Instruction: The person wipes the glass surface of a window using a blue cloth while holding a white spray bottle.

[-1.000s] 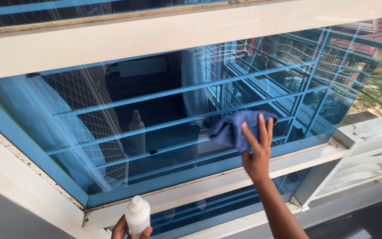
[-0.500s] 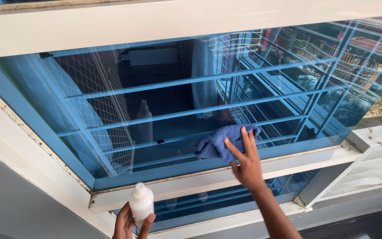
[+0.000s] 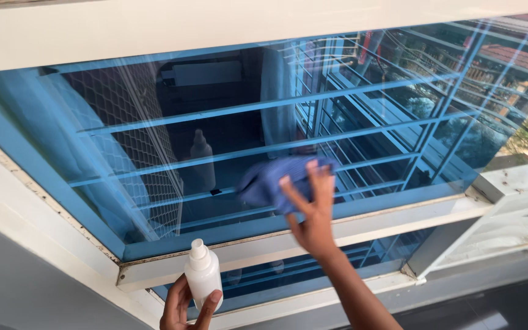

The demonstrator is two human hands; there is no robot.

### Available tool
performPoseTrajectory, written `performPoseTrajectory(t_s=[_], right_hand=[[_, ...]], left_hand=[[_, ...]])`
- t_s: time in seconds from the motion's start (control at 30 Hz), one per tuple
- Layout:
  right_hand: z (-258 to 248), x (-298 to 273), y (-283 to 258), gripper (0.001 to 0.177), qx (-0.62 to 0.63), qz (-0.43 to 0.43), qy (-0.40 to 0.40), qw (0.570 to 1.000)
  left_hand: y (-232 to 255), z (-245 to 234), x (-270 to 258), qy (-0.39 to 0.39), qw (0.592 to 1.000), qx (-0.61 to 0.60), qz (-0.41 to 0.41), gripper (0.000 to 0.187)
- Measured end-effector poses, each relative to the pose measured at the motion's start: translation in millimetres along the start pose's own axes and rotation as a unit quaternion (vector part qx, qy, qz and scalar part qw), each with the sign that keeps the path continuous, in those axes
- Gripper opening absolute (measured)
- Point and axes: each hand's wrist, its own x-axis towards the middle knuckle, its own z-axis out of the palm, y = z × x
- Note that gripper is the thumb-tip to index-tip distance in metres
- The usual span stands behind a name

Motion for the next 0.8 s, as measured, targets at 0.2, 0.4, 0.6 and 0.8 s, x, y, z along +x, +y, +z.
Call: performPoseTrajectory(t_s=[0.2,0.4,0.6,0.8], right_hand=[[3.9,-54.7,14.3,0.070,-0.025,0.010,-0.181,0.983],[-29.7,-91.5,68.5,0.068,-0.054,0.059,-0.080,0.994],[-24.8,-118.6,69.0,0.057,-0.077,0.194,-0.016,0.978],[1.1,-112.1,27.3,0.059,-0.040,0.208,-0.059,0.976]], left_hand=[[-36.8,2.5,4.2,0.026,0.998,-0.045,0.032,0.079],[-65.5,-4.3,0.0,0.056,0.997,-0.027,0.050,0.081],[-66.6,-13.8,-0.2,0.028,0.999,-0.004,0.035,0.083],[-42.9,-14.5,-4.1,0.018,0.999,-0.002,0.032,0.081]])
